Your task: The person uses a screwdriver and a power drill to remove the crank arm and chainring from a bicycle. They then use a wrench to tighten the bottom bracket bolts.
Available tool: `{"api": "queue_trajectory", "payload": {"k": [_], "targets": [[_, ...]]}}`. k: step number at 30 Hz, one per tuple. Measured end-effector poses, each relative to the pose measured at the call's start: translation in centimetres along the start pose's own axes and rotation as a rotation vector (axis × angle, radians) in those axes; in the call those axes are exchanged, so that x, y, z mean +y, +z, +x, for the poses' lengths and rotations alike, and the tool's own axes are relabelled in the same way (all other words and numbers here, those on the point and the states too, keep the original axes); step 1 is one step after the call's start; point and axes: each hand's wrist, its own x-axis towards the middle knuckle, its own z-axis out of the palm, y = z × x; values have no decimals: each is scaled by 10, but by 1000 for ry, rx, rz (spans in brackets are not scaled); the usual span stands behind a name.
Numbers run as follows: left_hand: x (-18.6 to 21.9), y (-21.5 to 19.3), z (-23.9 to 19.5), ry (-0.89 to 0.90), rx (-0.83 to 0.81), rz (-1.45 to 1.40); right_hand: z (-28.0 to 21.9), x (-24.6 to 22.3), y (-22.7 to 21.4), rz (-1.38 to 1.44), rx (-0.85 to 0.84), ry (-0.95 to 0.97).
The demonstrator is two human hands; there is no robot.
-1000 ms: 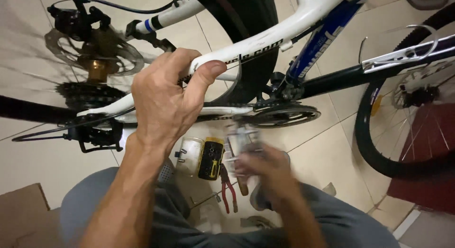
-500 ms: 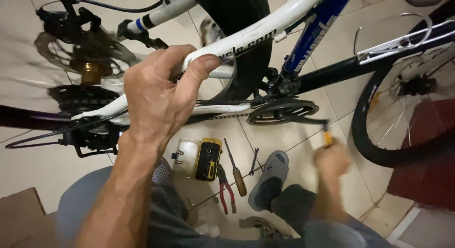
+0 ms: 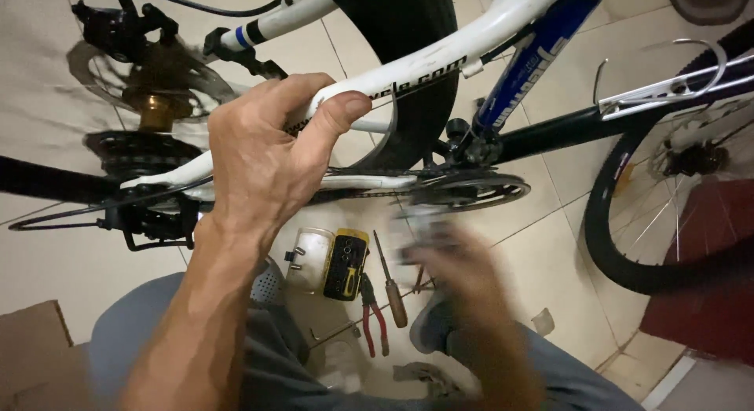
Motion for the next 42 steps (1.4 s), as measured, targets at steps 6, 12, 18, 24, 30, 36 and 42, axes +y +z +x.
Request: {"api": "queue_trajectory", "payload": {"k": [6,12,18,24,30,36,42], "targets": [[2,-3,4,-61,-29,-33,6,122,-216,118,616,2],[5,-5,4,-74,-43,-66,68,297,-173,-776,543,517],[6,-4,6,-92,-68,-66,51,244,4,-748,86,473],[3,-2,7,-77,-80,-58,53,245,47,-735,4,272],[6,-4,9,-80,-123,-80,51,200,40,-559,-83,450],[6,-9,11,-156,-185,-57,42,156,36,-512,-136,568],[4,-9,5,-150,-169,-98,22,159,-4,-210,-341,536]]}}
